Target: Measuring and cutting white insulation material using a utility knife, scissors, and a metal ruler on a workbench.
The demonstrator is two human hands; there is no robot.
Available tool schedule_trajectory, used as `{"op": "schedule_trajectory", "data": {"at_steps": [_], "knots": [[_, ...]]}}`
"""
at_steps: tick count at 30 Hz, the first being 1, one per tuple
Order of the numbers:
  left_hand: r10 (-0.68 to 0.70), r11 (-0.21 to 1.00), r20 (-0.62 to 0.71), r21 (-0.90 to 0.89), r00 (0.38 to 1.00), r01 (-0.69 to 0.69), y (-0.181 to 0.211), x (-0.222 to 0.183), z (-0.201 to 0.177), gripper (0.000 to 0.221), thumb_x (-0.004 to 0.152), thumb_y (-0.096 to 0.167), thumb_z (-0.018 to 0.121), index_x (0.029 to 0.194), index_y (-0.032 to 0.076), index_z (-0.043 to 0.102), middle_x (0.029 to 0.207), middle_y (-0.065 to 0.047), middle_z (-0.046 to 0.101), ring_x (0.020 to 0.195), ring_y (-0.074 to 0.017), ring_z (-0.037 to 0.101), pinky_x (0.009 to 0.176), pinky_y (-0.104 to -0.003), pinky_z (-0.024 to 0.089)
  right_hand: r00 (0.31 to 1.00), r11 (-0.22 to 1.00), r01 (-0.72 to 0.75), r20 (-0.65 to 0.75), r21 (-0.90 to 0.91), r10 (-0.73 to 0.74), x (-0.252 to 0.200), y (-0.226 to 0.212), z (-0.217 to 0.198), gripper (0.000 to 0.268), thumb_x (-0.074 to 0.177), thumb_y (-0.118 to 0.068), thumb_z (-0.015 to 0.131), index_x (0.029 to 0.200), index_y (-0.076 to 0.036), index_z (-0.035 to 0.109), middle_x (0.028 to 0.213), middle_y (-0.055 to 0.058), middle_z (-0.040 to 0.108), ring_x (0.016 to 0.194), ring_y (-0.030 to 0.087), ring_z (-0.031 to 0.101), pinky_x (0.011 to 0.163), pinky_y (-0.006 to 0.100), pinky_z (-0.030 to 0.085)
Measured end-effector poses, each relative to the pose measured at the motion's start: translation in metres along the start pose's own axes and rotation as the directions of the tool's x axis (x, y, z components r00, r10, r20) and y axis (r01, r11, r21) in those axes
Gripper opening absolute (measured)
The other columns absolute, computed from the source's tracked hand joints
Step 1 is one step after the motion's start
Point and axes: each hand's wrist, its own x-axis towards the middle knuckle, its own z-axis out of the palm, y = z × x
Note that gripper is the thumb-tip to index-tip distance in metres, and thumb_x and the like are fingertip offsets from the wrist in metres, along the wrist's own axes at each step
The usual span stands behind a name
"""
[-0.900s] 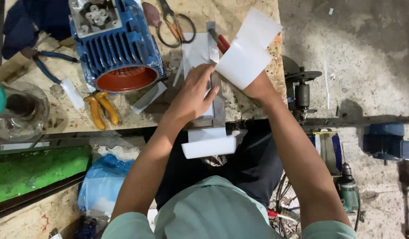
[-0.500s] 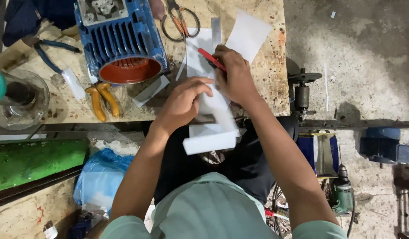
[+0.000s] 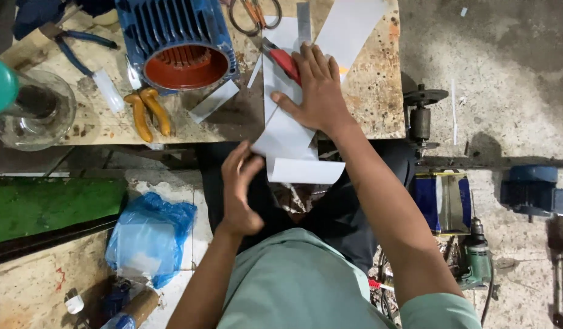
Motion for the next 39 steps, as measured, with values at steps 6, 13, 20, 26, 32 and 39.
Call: {"op": "schedule_trajectory", "data": {"at_steps": [6, 13, 20, 26, 32, 39], "knots": [[0.342, 0.844, 0.229, 0.351, 0.911, -0.405, -0.006, 0.004, 0.007, 0.030, 0.101, 0.037, 0.069, 0.089, 0.010, 0.072, 0.135, -0.009, 0.064, 0.131, -0.0376, 0.051, 0.119, -0.066, 0.039, 0.996, 0.996, -0.082, 0.028, 0.037, 0.081, 0.011, 0.006, 0.015, 0.059, 0.109, -0.040, 0.049, 0.154, -0.003, 0.040, 0.166, 0.025, 0.026, 0.154, 0.044, 0.018, 0.122, 0.065, 0.012], [0.228, 0.970, 0.262, 0.026, 0.938, -0.243, 0.025, 0.007, -0.012, 0.004, 0.101, 0.003, 0.062, 0.099, 0.006, 0.064, 0.103, -0.009, 0.075, 0.103, -0.0284, 0.073, 0.116, -0.061, 0.050, 0.992, 0.986, -0.122, 0.054, 0.118, 0.116, 0.024, 0.006, -0.009, 0.050, 0.102, -0.022, 0.043, 0.150, -0.007, 0.043, 0.161, 0.026, 0.038, 0.152, 0.045, 0.022, 0.123, 0.064, 0.006], [0.160, 0.985, -0.024, -0.060, 0.987, -0.161, 0.052, -0.019, -0.029, 0.021, 0.111, 0.035, 0.053, 0.101, 0.018, 0.060, 0.093, 0.002, 0.073, 0.094, -0.0192, 0.072, 0.113, -0.051, 0.049, 0.997, 0.991, -0.072, 0.007, 0.113, 0.071, 0.027, 0.021, -0.008, 0.062, 0.103, -0.023, 0.045, 0.159, -0.002, 0.028, 0.155, 0.026, 0.050, 0.153, 0.045, 0.025, 0.123, 0.062, 0.008], [0.161, 0.985, -0.007, 0.059, 0.987, -0.161, 0.057, -0.029, -0.065, 0.020, 0.113, 0.033, 0.055, 0.103, 0.017, 0.062, 0.095, 0.001, 0.074, 0.094, -0.0207, 0.072, 0.109, -0.051, 0.049, 1.000, 0.994, 0.006, 0.006, 0.107, -0.007, 0.029, 0.032, -0.006, 0.052, 0.105, -0.027, 0.048, 0.149, -0.002, 0.037, 0.152, 0.025, 0.053, 0.150, 0.049, 0.028, 0.121, 0.068, 0.010], [0.174, 0.963, -0.009, 0.210, 0.985, -0.169, 0.050, -0.017, -0.129, 0.019, 0.116, 0.030, 0.058, 0.106, 0.015, 0.064, 0.097, -0.002, 0.075, 0.095, -0.0225, 0.072, 0.103, -0.050, 0.049, 1.000, 0.993, 0.004, -0.010, 0.116, -0.003, 0.023, 0.015, -0.022, 0.037, 0.107, -0.022, 0.049, 0.140, -0.007, 0.048, 0.159, 0.025, 0.044, 0.149, 0.051, 0.030, 0.123, 0.067, 0.011], [0.172, 0.907, -0.010, 0.391, 0.985, -0.154, 0.020, 0.007, -0.236, 0.018, 0.119, 0.027, 0.061, 0.110, 0.013, 0.067, 0.100, -0.004, 0.075, 0.096, -0.0247, 0.072, 0.097, -0.050, 0.049, 1.000, 0.991, 0.013, -0.016, 0.135, -0.011, 0.025, 0.016, -0.021, 0.040, 0.108, -0.027, 0.047, 0.142, -0.007, 0.048, 0.159, 0.023, 0.043, 0.151, 0.048, 0.027, 0.122, 0.066, 0.012]]}}
